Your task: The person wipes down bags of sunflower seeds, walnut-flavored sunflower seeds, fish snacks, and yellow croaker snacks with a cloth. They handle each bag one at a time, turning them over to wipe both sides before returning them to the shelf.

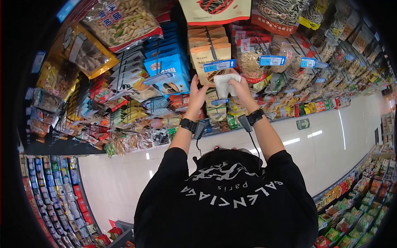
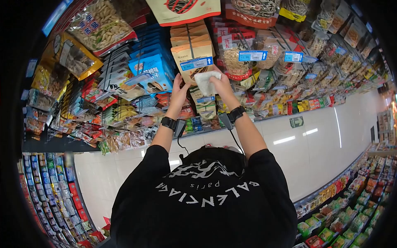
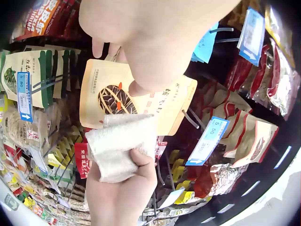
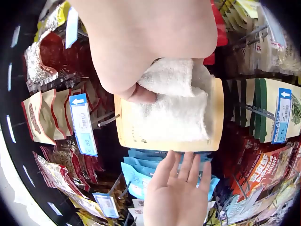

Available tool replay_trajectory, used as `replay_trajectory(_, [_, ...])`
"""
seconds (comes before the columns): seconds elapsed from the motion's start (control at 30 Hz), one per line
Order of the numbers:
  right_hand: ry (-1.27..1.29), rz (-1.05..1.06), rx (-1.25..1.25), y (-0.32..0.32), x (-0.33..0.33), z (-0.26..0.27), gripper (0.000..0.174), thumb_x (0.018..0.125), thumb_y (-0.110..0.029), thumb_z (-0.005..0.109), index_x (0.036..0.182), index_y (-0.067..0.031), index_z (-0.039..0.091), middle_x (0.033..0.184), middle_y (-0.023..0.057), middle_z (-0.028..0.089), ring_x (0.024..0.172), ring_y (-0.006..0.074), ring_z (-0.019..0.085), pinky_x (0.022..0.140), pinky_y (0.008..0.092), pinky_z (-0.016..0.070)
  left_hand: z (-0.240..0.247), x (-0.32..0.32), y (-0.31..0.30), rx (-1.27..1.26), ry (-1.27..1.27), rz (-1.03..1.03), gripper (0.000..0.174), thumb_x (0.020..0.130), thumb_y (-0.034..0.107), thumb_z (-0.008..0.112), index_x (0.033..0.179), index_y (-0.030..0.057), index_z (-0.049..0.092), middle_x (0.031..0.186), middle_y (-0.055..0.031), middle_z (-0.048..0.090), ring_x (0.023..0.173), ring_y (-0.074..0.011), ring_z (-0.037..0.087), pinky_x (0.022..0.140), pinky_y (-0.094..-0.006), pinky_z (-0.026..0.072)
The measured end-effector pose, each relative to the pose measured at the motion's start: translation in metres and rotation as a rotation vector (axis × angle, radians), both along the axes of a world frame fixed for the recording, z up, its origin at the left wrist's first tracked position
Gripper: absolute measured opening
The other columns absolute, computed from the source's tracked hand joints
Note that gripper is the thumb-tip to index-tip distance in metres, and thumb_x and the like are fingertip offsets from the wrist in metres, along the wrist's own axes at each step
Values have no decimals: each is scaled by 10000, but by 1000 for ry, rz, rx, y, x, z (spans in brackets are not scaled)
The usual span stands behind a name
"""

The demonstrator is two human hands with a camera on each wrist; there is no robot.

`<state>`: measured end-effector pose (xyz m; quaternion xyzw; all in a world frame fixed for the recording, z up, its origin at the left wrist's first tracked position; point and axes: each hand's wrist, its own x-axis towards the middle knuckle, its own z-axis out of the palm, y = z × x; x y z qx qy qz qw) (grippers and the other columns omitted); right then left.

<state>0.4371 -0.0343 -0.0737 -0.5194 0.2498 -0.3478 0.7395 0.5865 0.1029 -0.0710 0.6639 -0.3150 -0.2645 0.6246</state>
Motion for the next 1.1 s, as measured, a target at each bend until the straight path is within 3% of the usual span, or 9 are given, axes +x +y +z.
replay_trajectory(0.17, [50, -80, -56, 0, -12, 11, 386, 863, -24, 596, 1247, 11, 598, 1083, 52, 678, 981, 144, 639, 866, 295, 505, -20, 8, 6, 14, 26, -48, 484, 992, 228, 706, 1360, -48, 556, 1328, -164, 625, 1173, -216, 634, 939, -346, 524])
replay_trajectory(0.2, [65, -106, -82, 3, -16, 9, 366, 862, -24, 597, 1227, 10, 605, 1068, 48, 675, 973, 140, 637, 858, 296, 505, -7, -5, 13, -67, 60, -41, 348, 994, 259, 716, 1193, -20, 657, 1126, -105, 711, 921, -126, 675, 789, -301, 539])
replay_trajectory(0.33, [71, -81, -81, 20, -38, 14, 276, 867, -32, 597, 1139, -1, 634, 1012, 35, 663, 936, 126, 629, 841, 296, 505, -2, -29, 29, -145, 149, -56, 238, 1020, 217, 682, 1123, 3, 670, 918, -5, 725, 770, -20, 609, 686, -209, 479])
replay_trajectory(0.57, [-44, -88, 47, 61, -73, 24, 228, 874, -47, 608, 1094, -8, 653, 1040, 30, 684, 949, 123, 638, 841, 290, 507, 13, -71, 61, -270, 287, -76, 217, 1034, 205, 665, 1124, 8, 654, 1070, -22, 714, 910, -32, 618, 794, -227, 507])
replay_trajectory(0.6, [-56, -91, 116, 66, -78, 25, 231, 875, -47, 612, 1098, -8, 657, 1053, 32, 691, 961, 125, 641, 843, 291, 508, 15, -75, 65, -282, 359, -95, 258, 1027, 200, 677, 1195, 6, 651, 1162, -42, 706, 1011, -60, 630, 880, -243, 515])
replay_trajectory(0.73, [-88, -134, 231, 79, -84, 31, 231, 878, -52, 629, 1101, -9, 670, 1084, 35, 707, 978, 134, 656, 856, 292, 514, 7, -97, 74, -215, 389, -139, 375, 985, 158, 728, 1310, -3, 634, 1241, -57, 705, 1087, -101, 648, 945, -276, 524])
replay_trajectory(0.83, [-31, -223, 196, 77, -92, 25, 212, 905, -71, 634, 1105, -20, 682, 1100, 36, 709, 959, 131, 660, 858, 283, 515, 3, -102, 76, -197, 362, -173, 355, 975, 148, 737, 1283, -7, 650, 1218, -63, 718, 1057, -107, 662, 930, -290, 537])
replay_trajectory(0.93, [-29, -490, 137, 67, -104, 29, 228, 959, -89, 641, 1163, 3, 686, 1137, 53, 709, 985, 131, 658, 880, 281, 516, 2, -107, 78, -152, 299, -176, 332, 977, 132, 728, 1264, -19, 658, 1200, -81, 729, 1047, -119, 673, 923, -294, 544])
replay_trajectory(1.1, [-25, -606, -244, 66, -114, 45, 355, 1006, -82, 653, 1334, 52, 632, 1248, 108, 698, 1095, 140, 642, 952, 295, 507, 5, -113, 79, -129, 267, -241, 333, 971, 120, 734, 1262, -17, 652, 1194, -82, 729, 1046, -117, 671, 928, -299, 543])
